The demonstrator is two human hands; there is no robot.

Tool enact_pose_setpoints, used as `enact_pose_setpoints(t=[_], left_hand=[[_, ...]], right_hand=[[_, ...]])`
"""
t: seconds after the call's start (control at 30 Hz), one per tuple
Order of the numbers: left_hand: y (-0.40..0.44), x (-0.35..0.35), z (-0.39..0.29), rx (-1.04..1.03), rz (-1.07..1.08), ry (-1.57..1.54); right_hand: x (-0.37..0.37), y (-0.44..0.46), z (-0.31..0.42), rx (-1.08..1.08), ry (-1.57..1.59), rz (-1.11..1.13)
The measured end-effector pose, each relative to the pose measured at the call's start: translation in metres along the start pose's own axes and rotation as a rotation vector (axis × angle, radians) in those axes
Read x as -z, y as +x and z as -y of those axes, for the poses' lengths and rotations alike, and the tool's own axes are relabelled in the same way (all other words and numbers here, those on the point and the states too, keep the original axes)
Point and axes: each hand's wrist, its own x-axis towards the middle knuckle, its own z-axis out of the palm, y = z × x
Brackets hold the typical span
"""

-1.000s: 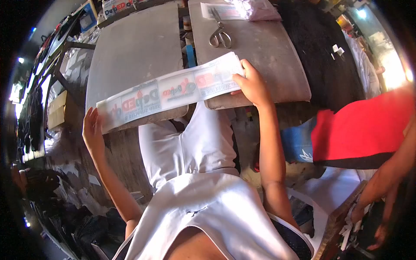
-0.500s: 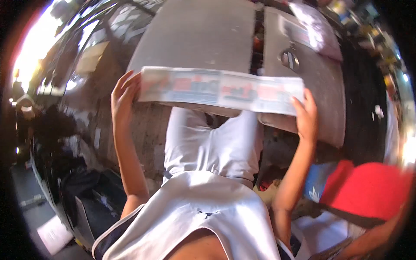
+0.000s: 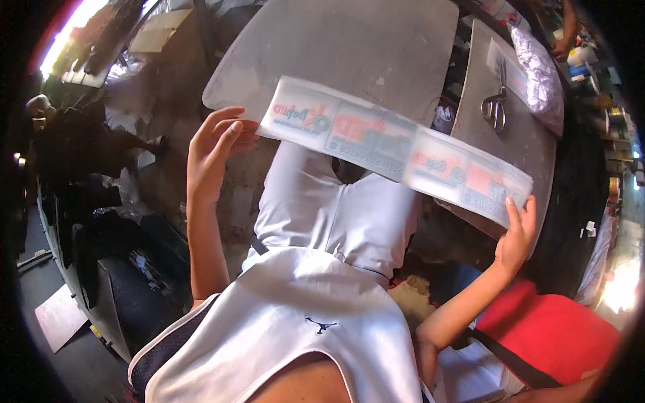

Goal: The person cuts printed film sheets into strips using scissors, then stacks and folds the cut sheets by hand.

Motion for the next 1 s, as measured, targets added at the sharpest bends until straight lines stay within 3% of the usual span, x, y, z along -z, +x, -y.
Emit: enact_pose_setpoints(t=[0.1, 0.4, 0.73, 0.93, 1.0], left_hand=[[-0.007, 0.002, 0.029, 0.159, -0.007, -0.079], [0.0, -0.02, 0.047, 0.346, 0.124, -0.392], [-0.003, -0.016, 0.06, 0.331, 0.189, -0.335], [-0.005, -0.021, 0.055, 0.441, 0.167, -0.485], [-0.01, -0.024, 0.055, 0.335, 0.204, -0.208]], right_hand=[[0.019, 0.002, -0.006, -0.02, -0.042, 0.015], [0.016, -0.004, 0.024, -0.011, -0.047, 0.049], [0.028, -0.02, 0.063, 0.133, -0.088, -0.066], [0.032, -0.028, 0.092, 0.21, -0.139, -0.15], [0.029, -0.034, 0.106, 0.224, -0.162, -0.185]])
